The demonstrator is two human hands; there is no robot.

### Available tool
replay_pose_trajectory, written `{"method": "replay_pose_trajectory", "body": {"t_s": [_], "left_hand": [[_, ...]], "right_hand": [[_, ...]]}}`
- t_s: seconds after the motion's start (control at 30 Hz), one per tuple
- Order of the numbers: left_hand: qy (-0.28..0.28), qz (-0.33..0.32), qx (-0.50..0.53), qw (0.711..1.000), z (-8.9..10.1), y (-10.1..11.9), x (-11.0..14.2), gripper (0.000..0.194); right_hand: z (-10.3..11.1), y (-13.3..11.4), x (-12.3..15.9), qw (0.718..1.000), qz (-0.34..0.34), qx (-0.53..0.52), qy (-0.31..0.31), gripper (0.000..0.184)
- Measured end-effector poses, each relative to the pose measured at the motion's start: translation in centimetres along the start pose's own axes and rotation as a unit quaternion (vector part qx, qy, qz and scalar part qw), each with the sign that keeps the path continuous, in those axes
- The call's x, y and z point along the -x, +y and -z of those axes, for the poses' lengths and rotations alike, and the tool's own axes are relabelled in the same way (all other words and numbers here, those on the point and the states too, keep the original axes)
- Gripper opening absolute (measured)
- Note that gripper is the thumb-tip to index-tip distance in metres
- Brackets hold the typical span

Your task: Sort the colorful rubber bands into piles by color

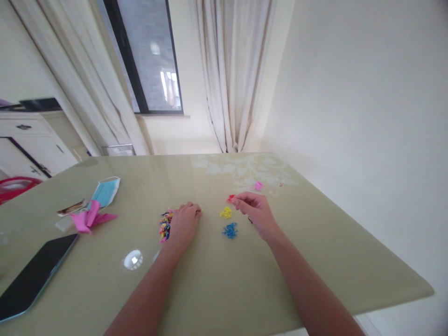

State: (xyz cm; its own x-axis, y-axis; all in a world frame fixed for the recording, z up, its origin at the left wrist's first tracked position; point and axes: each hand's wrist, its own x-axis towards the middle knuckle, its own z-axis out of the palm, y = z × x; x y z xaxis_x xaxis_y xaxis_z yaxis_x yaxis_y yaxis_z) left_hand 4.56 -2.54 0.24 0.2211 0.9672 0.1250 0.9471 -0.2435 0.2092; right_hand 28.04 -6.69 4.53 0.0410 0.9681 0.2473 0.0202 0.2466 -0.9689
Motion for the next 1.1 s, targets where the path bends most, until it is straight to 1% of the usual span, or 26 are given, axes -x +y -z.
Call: {"method": "replay_pose_trajectory", "body": {"t_s": [0.1,0.17,0.23,0.3,0.37,0.43,0.5,0.57,0.6,0.63,0.7,0.77,0.83,0.9,0.97,1.1], "left_hand": [[0.001,-0.007,-0.009,1.000,-0.1,0.0,-0.1,0.023],[0.005,-0.015,-0.021,1.000,-0.3,-0.1,-0.1,0.023],[0.015,-0.019,-0.028,0.999,-0.4,-0.1,0.0,0.023],[0.032,-0.016,-0.011,0.999,-0.3,0.0,0.0,0.024],[0.055,-0.016,0.049,0.997,-0.1,0.1,-0.1,0.024],[0.081,-0.019,0.141,0.987,0.1,0.2,-0.1,0.021],[0.097,-0.020,0.240,0.966,0.3,0.3,-0.2,0.018],[0.092,-0.017,0.332,0.939,0.4,0.6,-0.2,0.017],[0.082,-0.018,0.376,0.923,0.5,0.8,-0.2,0.018],[0.070,-0.020,0.417,0.906,0.5,1.0,-0.1,0.020],[0.045,-0.025,0.483,0.874,0.5,1.5,0.0,0.024],[0.026,-0.029,0.520,0.853,0.5,1.9,0.1,0.026],[0.017,-0.032,0.536,0.844,0.6,2.2,0.3,0.026],[0.011,-0.039,0.542,0.839,0.6,2.4,0.4,0.026],[0.004,-0.050,0.542,0.839,0.6,2.6,0.5,0.026],[-0.015,-0.068,0.540,0.839,0.8,2.8,0.6,0.029]], "right_hand": [[2.1,0.8,-1.1,0.998,-0.007,0.052,0.031,0.026],[3.9,1.4,-1.9,0.992,-0.009,0.121,0.046,0.025],[5.5,1.9,-2.5,0.971,-0.010,0.231,0.059,0.022],[6.6,2.4,-2.7,0.936,-0.024,0.343,0.070,0.020],[7.1,2.8,-2.7,0.898,-0.049,0.431,0.071,0.019],[7.2,3.1,-2.5,0.870,-0.075,0.483,0.065,0.018],[7.0,3.3,-2.4,0.854,-0.094,0.507,0.064,0.018],[6.7,3.2,-2.3,0.848,-0.089,0.517,0.077,0.019],[6.5,3.0,-2.2,0.850,-0.076,0.515,0.085,0.020],[6.1,2.8,-2.2,0.858,-0.056,0.503,0.087,0.021],[4.9,2.4,-2.0,0.893,0.000,0.445,0.069,0.020],[3.3,2.1,-1.6,0.934,0.050,0.354,0.017,0.018],[1.6,1.9,-1.0,0.957,0.072,0.280,-0.037,0.024],[0.3,2.0,-0.4,0.964,0.081,0.244,-0.068,0.024],[-0.6,2.1,0.0,0.965,0.086,0.233,-0.083,0.021],[-1.0,2.2,0.2,0.969,0.082,0.219,-0.076,0.022]]}}
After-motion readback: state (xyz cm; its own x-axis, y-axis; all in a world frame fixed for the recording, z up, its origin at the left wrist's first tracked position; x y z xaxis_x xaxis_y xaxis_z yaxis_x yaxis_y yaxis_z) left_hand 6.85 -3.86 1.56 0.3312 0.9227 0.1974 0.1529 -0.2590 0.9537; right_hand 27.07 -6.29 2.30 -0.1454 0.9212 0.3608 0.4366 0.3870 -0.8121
